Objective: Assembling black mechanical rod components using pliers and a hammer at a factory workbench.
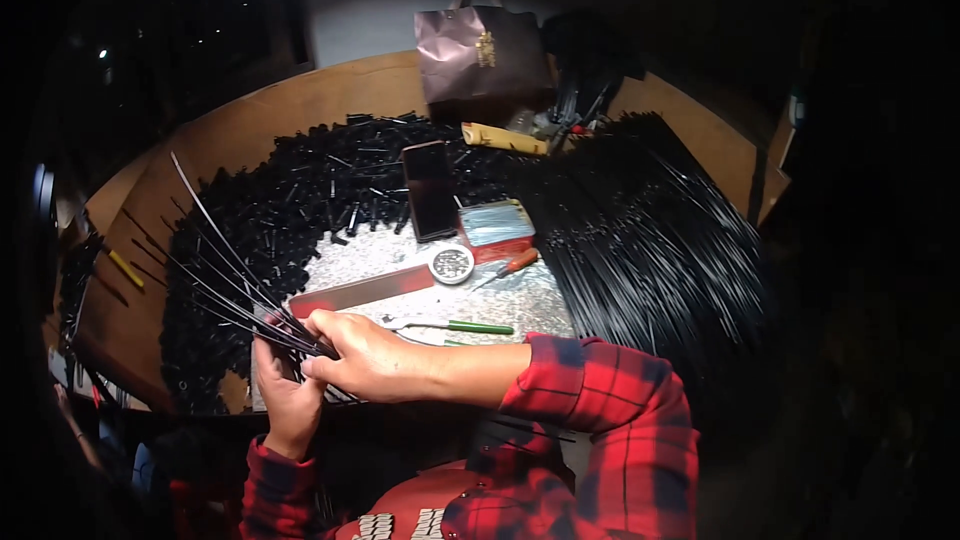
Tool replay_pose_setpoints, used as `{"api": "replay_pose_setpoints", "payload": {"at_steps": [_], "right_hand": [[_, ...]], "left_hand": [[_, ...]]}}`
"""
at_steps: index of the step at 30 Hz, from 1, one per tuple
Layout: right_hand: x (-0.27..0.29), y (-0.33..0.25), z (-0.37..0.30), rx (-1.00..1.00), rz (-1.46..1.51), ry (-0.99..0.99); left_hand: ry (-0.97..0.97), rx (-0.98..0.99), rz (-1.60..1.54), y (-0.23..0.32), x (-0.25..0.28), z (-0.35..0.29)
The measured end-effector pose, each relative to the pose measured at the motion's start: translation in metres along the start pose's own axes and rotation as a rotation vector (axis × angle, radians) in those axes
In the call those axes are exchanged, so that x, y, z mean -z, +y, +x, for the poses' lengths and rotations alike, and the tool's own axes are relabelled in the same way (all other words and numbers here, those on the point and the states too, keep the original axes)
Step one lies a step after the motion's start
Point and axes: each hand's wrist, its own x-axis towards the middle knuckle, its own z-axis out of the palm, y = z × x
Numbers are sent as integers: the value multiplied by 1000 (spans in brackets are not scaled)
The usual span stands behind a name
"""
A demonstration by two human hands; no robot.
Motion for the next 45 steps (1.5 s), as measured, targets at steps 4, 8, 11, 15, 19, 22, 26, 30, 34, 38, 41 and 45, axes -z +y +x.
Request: {"api": "replay_pose_setpoints", "payload": {"at_steps": [4,8,11,15,19,22,26,30,34,38,41,45], "right_hand": [[1,1,-24,-45,-58,58],[-1,-4,-31,-24,82,23],[-4,-10,-46,-6,97,-44],[6,-16,-72,-193,197,-187],[17,-15,-84,-246,166,-268],[35,-13,-96,-153,89,-196],[138,45,-103,-73,-701,530],[251,67,-183,-575,-1725,767],[288,101,-238,-772,-1810,710],[283,85,-237,-757,-1755,799],[284,54,-234,-682,-1755,875],[293,32,-222,-511,-1688,994]], "left_hand": [[-133,-87,187,7,-13,0],[-171,-32,89,-5,-14,-2],[8,-40,-138,12,-12,9],[268,-129,65,34,9,34],[71,-78,169,41,3,19],[141,-36,-18,38,16,23],[262,10,69,48,40,18],[226,35,-3,48,40,14],[217,25,-33,51,41,9],[213,17,-14,49,41,6],[192,12,34,50,40,7],[197,12,85,57,38,8]]}}
